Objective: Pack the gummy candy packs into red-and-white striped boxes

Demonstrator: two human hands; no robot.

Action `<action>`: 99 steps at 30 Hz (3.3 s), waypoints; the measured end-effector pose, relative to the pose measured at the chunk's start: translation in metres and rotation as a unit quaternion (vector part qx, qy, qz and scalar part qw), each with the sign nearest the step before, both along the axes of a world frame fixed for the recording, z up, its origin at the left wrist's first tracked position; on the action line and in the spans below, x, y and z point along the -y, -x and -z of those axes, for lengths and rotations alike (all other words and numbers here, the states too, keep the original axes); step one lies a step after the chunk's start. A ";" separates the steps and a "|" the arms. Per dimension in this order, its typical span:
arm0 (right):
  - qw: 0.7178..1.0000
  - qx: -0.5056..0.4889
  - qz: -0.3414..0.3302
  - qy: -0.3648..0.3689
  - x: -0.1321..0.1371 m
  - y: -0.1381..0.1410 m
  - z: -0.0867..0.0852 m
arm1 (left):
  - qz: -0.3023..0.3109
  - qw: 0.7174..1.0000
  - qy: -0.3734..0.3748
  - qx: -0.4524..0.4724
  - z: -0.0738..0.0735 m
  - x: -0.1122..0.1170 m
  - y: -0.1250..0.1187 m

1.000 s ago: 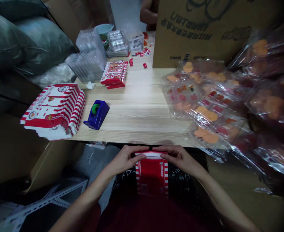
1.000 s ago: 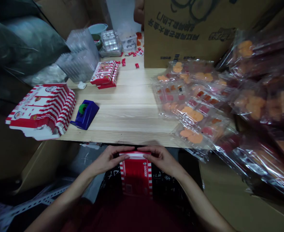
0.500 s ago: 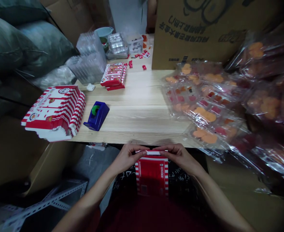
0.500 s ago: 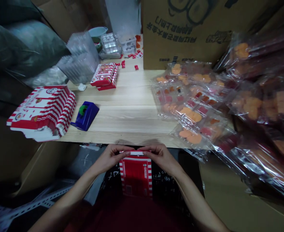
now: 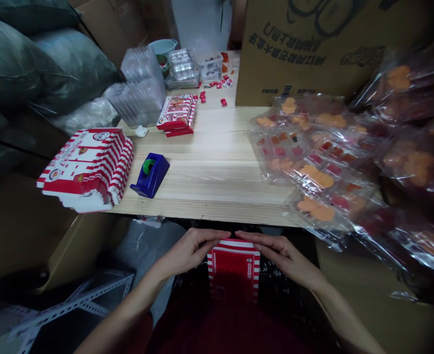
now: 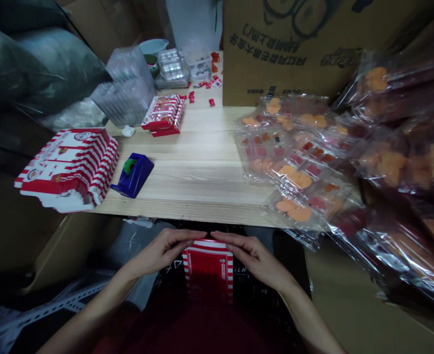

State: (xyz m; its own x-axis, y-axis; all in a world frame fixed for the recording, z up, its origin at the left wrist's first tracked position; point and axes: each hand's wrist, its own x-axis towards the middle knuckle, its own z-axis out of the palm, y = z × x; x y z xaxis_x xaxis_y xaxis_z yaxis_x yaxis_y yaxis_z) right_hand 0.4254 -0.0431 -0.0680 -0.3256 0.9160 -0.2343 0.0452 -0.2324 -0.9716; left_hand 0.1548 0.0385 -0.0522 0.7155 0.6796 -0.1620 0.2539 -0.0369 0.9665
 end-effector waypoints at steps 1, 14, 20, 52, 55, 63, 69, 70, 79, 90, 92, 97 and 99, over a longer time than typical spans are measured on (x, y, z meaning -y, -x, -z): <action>1.000 0.006 -0.006 -0.005 0.002 -0.001 -0.001 | 0.001 1.000 0.001 0.002 -0.003 0.001 0.000; 0.995 0.078 0.022 -0.050 0.007 -0.001 0.012 | -0.084 0.995 0.057 -0.012 0.008 -0.004 0.019; 0.994 0.093 0.004 -0.064 0.005 0.003 0.010 | -0.102 0.995 -0.002 -0.015 0.011 0.000 0.014; 0.987 0.082 0.066 -0.124 0.001 0.033 0.014 | -0.132 0.990 -0.018 0.053 0.041 0.025 0.007; 0.985 0.106 0.058 -0.124 0.002 0.033 0.017 | -0.147 0.986 -0.081 0.022 0.034 0.011 0.023; 0.974 0.132 0.058 -0.173 0.002 0.027 0.025 | -0.533 0.776 -0.290 -0.173 0.040 -0.092 0.105; 0.967 0.139 0.037 -0.209 -0.001 0.030 0.018 | -0.471 0.840 -0.212 -0.166 0.028 -0.110 0.130; 0.967 0.136 0.033 -0.211 -0.002 0.031 0.016 | -0.467 0.848 -0.191 -0.165 0.024 -0.113 0.134; 0.969 0.128 0.014 -0.211 -0.007 0.037 0.013 | -0.472 0.878 0.020 -0.075 -0.006 -0.145 0.143; 0.967 0.142 0.044 -0.207 0.004 0.037 0.015 | -0.559 0.828 -0.025 0.030 0.034 -0.104 0.131; 0.968 0.145 0.049 -0.197 0.004 0.040 0.012 | -0.574 0.817 -0.048 0.015 0.036 -0.100 0.134; 0.972 0.137 0.063 -0.179 0.006 0.052 0.002 | -0.585 0.804 -0.102 -0.022 0.021 -0.057 0.110; 0.967 0.128 0.096 -0.197 0.007 0.056 -0.001 | -0.550 0.829 -0.094 -0.020 0.009 -0.022 0.079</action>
State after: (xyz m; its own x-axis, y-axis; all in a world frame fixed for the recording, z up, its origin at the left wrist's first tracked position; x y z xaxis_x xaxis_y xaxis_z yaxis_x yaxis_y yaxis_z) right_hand 0.3692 -0.0504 -0.0668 -0.1172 0.9885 0.0953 0.2895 0.1258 -0.9489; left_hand 0.0760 0.0607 -0.0612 -0.3587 0.9334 0.0129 0.2654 0.0887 0.9601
